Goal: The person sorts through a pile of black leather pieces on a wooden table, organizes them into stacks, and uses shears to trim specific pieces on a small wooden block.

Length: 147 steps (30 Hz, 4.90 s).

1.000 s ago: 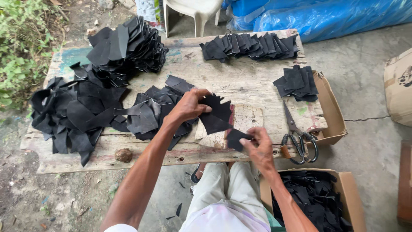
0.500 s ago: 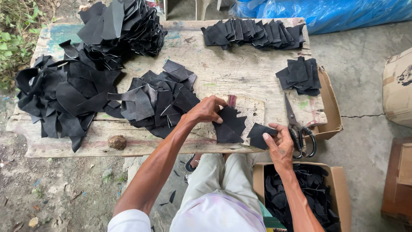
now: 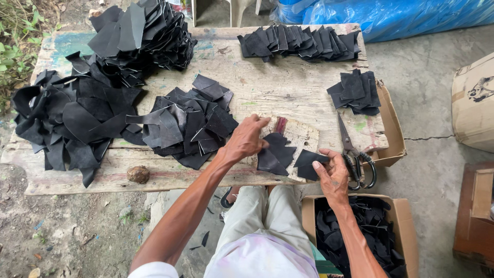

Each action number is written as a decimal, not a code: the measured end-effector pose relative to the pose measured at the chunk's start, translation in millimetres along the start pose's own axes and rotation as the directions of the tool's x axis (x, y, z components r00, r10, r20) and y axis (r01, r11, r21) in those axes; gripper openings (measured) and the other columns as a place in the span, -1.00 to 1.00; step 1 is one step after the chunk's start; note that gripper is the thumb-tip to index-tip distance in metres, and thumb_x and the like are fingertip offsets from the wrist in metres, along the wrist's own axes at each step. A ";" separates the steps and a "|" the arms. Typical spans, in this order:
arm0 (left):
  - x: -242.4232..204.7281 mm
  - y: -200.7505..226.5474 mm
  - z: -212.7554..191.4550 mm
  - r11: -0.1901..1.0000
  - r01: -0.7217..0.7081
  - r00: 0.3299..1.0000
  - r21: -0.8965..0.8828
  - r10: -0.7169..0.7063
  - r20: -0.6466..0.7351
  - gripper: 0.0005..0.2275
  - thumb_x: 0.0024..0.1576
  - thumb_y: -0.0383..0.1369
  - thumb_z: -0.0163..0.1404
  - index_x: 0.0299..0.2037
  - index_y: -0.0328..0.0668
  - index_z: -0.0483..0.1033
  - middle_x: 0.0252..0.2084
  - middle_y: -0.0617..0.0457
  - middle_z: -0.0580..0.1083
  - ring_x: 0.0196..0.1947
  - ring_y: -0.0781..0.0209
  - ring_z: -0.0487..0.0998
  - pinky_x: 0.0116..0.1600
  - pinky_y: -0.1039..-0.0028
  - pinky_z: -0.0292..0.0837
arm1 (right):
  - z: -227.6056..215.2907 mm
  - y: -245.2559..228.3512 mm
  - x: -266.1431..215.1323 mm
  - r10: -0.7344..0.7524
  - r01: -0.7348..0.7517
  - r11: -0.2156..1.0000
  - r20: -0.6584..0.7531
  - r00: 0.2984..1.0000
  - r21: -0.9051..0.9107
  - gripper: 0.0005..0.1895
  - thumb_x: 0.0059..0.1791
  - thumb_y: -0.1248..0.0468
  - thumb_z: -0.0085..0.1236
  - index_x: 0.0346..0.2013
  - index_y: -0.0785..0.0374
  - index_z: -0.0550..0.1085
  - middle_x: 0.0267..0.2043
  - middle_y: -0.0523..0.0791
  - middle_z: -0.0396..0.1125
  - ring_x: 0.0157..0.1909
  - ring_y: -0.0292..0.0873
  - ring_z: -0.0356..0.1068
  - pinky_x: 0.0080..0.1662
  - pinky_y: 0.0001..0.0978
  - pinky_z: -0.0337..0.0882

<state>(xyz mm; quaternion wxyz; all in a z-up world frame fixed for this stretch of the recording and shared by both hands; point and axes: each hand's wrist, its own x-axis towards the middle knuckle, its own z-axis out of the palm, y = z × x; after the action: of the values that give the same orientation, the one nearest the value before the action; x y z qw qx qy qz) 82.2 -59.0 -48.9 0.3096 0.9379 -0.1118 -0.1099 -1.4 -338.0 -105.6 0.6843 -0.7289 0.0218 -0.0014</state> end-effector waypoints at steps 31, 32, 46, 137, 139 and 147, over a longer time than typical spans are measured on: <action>43.5 -7.0 4.3 0.937 0.017 0.999 0.348 -0.005 -0.036 -0.43 -0.11 -0.18 0.29 0.09 -0.27 0.44 0.01 -0.21 0.35 0.03 -0.13 0.33 0.05 0.07 0.28 | 1.0 -9.3 -58.7 0.369 -0.366 0.917 0.015 0.929 0.159 -0.63 -0.01 0.43 0.12 0.11 0.35 0.42 -0.17 -0.05 0.43 -0.23 -0.28 0.42 -0.22 -0.43 0.48; 42.5 -4.7 3.0 0.924 0.036 0.999 0.380 -0.036 -0.008 -0.42 -0.12 -0.09 0.30 0.03 -0.28 0.45 0.01 -0.22 0.33 0.04 -0.13 0.32 0.05 0.05 0.25 | -0.6 -6.1 -56.5 0.361 -0.354 0.922 -0.015 0.932 0.157 -0.63 -0.01 0.42 0.11 0.11 0.35 0.42 -0.16 -0.06 0.43 -0.22 -0.28 0.43 -0.22 -0.44 0.48; -40.1 36.7 -0.8 0.990 -0.114 0.975 -0.088 0.094 -0.203 -0.45 0.13 -0.15 0.24 0.22 -0.38 0.42 0.02 -0.18 0.48 -0.01 0.03 0.49 0.07 0.22 0.39 | -11.3 -65.2 -57.6 0.132 -0.054 0.951 -0.241 0.962 0.304 -0.64 0.00 0.38 0.12 0.10 0.33 0.39 -0.02 -0.07 0.43 -0.08 -0.26 0.46 -0.05 -0.45 0.50; -17.7 -19.0 29.7 0.963 0.205 0.924 -0.176 -0.250 -0.290 -0.69 -0.20 -0.36 0.27 -0.27 -0.36 0.62 -0.26 -0.35 0.58 -0.20 -0.27 0.63 -0.05 0.13 0.53 | 42.9 -16.9 11.1 -0.364 0.395 0.626 0.195 0.911 -0.673 -0.55 -0.14 0.14 0.40 0.02 0.14 0.61 0.12 -0.03 0.27 0.19 0.06 0.15 0.23 -0.04 0.18; -20.1 -21.3 41.5 0.952 0.239 0.913 -0.189 -0.287 -0.289 -0.71 -0.19 -0.38 0.21 -0.24 -0.32 0.62 -0.26 -0.33 0.59 -0.19 -0.28 0.63 -0.06 0.10 0.52 | 41.7 -16.3 5.7 -0.373 0.401 0.615 0.197 0.907 -0.679 -0.56 -0.13 0.15 0.40 0.01 0.17 0.60 0.13 -0.03 0.28 0.19 0.06 0.17 0.23 -0.04 0.19; -19.7 -27.6 32.8 0.926 0.227 0.913 -0.302 -0.310 -0.265 -0.72 -0.28 -0.35 0.23 -0.33 -0.21 0.66 -0.30 -0.30 0.59 -0.22 -0.25 0.63 -0.09 0.14 0.54 | 52.2 -28.9 1.9 -0.392 0.415 0.599 0.201 0.898 -0.685 -0.58 -0.15 0.16 0.39 -0.02 0.16 0.61 0.10 -0.04 0.31 0.17 0.06 0.20 0.19 -0.07 0.23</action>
<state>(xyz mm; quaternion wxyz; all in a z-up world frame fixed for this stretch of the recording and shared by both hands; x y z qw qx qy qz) 58.4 -50.1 -88.6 0.4272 0.9000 0.0847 -0.0182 3.0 -284.3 -80.2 0.3300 -0.9212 -0.1547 -0.1365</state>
